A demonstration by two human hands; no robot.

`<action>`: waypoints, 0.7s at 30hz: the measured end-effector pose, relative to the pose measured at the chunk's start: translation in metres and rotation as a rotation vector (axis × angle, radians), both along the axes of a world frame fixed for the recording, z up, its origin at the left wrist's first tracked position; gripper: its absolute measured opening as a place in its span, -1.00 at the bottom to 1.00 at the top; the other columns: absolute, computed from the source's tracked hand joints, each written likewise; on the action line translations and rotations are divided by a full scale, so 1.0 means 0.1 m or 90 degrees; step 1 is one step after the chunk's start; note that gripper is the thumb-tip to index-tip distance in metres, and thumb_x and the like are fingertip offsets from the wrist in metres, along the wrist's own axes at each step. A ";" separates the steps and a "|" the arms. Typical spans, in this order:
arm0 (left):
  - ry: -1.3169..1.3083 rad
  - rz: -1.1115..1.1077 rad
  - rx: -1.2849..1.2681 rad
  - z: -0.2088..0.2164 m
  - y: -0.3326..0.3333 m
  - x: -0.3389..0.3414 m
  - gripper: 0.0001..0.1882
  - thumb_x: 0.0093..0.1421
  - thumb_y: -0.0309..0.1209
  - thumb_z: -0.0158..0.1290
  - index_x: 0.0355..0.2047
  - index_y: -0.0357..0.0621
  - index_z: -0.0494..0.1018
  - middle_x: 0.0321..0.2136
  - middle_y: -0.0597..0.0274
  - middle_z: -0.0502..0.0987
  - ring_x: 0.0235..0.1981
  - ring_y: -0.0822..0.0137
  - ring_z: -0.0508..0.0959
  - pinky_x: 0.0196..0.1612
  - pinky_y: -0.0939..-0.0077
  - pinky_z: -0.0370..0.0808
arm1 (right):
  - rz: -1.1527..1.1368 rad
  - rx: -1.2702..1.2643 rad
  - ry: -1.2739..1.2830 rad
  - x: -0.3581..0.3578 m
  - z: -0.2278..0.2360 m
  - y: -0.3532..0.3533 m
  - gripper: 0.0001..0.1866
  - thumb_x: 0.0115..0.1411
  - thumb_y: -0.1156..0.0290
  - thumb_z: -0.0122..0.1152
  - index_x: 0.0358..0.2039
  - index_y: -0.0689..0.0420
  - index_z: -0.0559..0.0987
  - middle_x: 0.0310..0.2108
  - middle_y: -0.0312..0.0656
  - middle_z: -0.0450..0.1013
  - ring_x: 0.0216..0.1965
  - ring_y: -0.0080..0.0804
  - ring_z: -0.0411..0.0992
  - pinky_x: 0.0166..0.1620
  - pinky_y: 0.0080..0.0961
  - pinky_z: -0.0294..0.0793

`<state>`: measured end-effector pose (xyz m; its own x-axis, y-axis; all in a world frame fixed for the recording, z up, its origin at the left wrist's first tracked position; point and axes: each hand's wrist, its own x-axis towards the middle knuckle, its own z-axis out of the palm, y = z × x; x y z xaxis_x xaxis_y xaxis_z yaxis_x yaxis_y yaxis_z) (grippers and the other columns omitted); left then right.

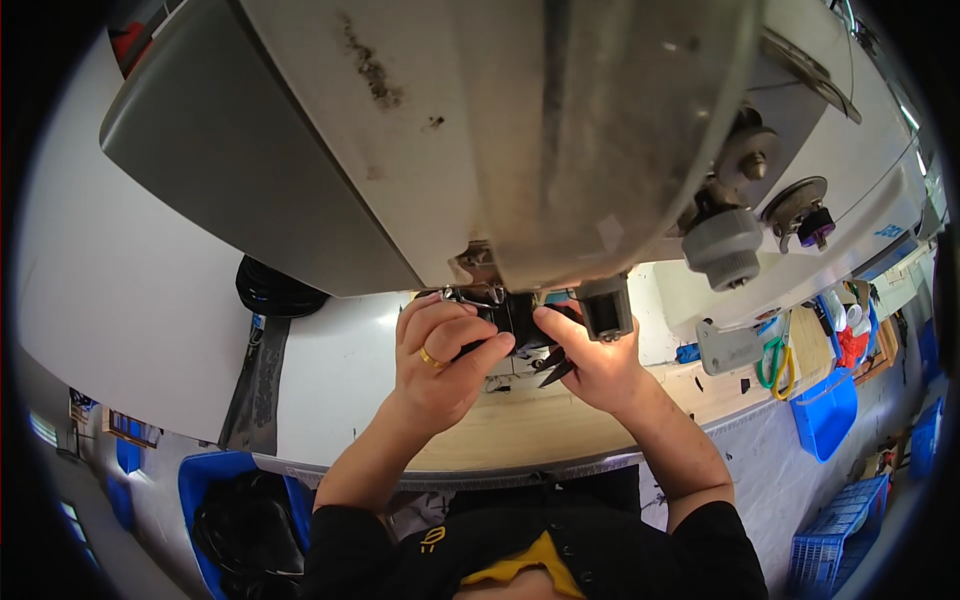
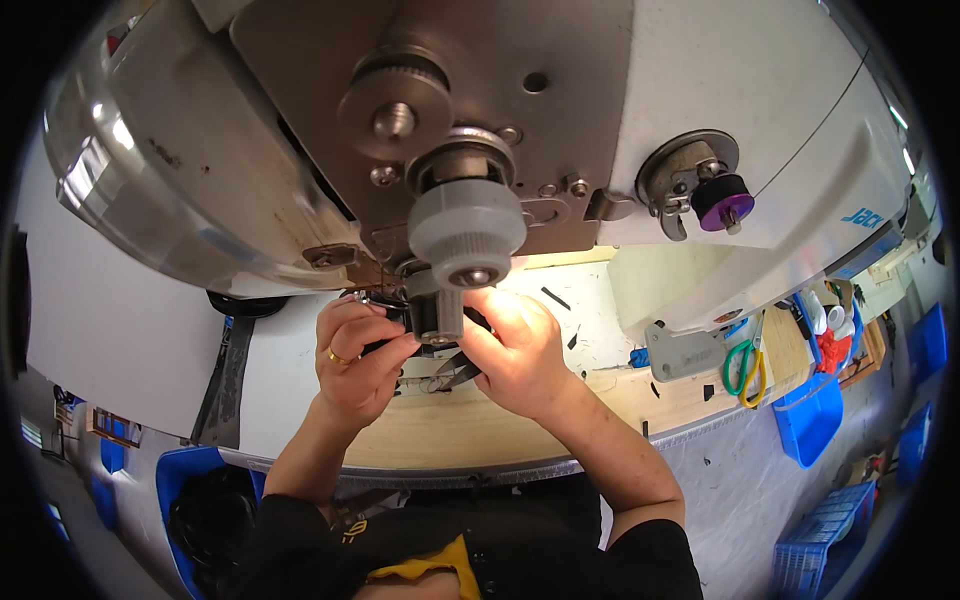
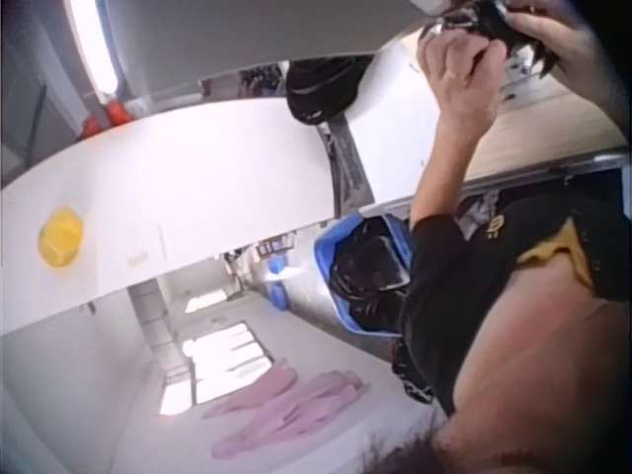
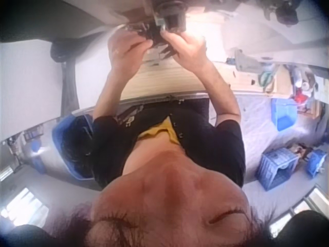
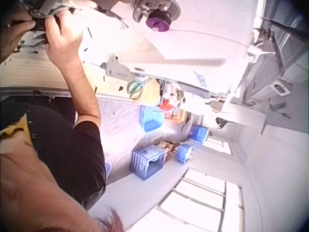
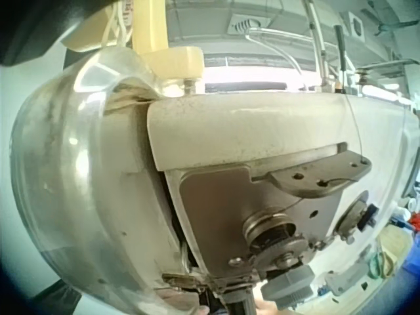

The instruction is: The person uses scissors to trim a black leather shoe cover and then operates a sewing machine to stitch a decorative strip onto it. They handle the leather piece, aligning it under the needle and guiding it through the machine to attach the embellishment.

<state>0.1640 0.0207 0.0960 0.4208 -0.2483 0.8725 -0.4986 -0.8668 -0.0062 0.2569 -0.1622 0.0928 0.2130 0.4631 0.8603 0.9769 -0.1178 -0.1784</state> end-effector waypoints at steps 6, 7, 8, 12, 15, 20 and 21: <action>-0.046 0.033 0.007 0.00 0.04 0.10 -0.75 -0.17 -0.49 0.16 -0.39 0.01 0.59 -0.35 0.43 0.46 -0.28 0.30 0.43 -0.21 0.35 0.29 | -0.023 -0.018 0.035 0.04 -0.02 -0.01 -0.54 -0.33 0.67 0.17 -0.27 0.16 0.57 -0.31 -0.15 0.47 -0.48 -0.32 0.46 -0.45 -0.46 0.44; -0.055 0.037 0.008 -0.02 0.03 0.12 -0.75 -0.17 -0.48 0.17 -0.39 0.01 0.59 -0.35 0.44 0.46 -0.28 0.30 0.43 -0.23 0.36 0.28 | -0.028 -0.019 0.040 0.05 -0.03 -0.01 -0.59 -0.24 0.70 0.18 -0.27 0.14 0.56 -0.36 -0.18 0.48 -0.51 -0.39 0.48 -0.48 -0.52 0.45; -0.060 0.036 0.004 -0.02 0.03 0.12 -0.74 -0.18 -0.49 0.17 -0.39 0.00 0.59 -0.35 0.44 0.46 -0.28 0.30 0.43 -0.23 0.37 0.28 | -0.029 -0.019 0.039 0.05 -0.04 -0.02 -0.58 -0.24 0.71 0.17 -0.27 0.14 0.56 -0.35 -0.18 0.48 -0.51 -0.40 0.48 -0.48 -0.53 0.45; -0.081 0.029 -0.006 -0.04 0.04 0.16 -0.73 -0.20 -0.52 0.19 -0.40 -0.02 0.59 -0.37 0.44 0.47 -0.29 0.32 0.45 -0.23 0.40 0.28 | -0.042 -0.031 0.041 0.07 -0.07 -0.02 -0.55 -0.25 0.72 0.15 -0.24 0.14 0.56 -0.35 -0.19 0.48 -0.51 -0.41 0.48 -0.49 -0.53 0.44; -0.078 0.018 -0.025 -0.06 0.07 0.18 -0.73 -0.21 -0.56 0.19 -0.41 -0.04 0.58 -0.38 0.43 0.49 -0.30 0.33 0.47 -0.23 0.43 0.28 | -0.045 -0.029 0.052 0.11 -0.10 0.00 -0.47 -0.44 0.63 0.16 -0.28 0.20 0.56 -0.37 -0.15 0.44 -0.46 -0.20 0.42 -0.43 -0.38 0.42; -0.070 0.009 -0.070 -0.12 0.17 0.27 -0.79 -0.20 -0.62 0.20 -0.49 -0.08 0.55 -0.38 0.37 0.53 -0.30 0.28 0.48 -0.22 0.40 0.29 | -0.091 -0.004 -0.019 0.23 -0.09 0.00 -0.51 -0.48 0.65 0.13 -0.35 0.21 0.54 -0.46 -0.14 0.41 -0.43 -0.07 0.39 -0.41 -0.29 0.39; -0.067 0.009 -0.074 -0.13 0.20 0.30 -0.80 -0.20 -0.62 0.20 -0.51 -0.09 0.53 -0.38 0.35 0.53 -0.31 0.26 0.48 -0.21 0.39 0.29 | -0.070 0.007 0.022 0.24 -0.11 0.00 -0.55 -0.44 0.69 0.11 -0.38 0.19 0.53 -0.50 -0.15 0.40 -0.46 -0.08 0.39 -0.44 -0.31 0.38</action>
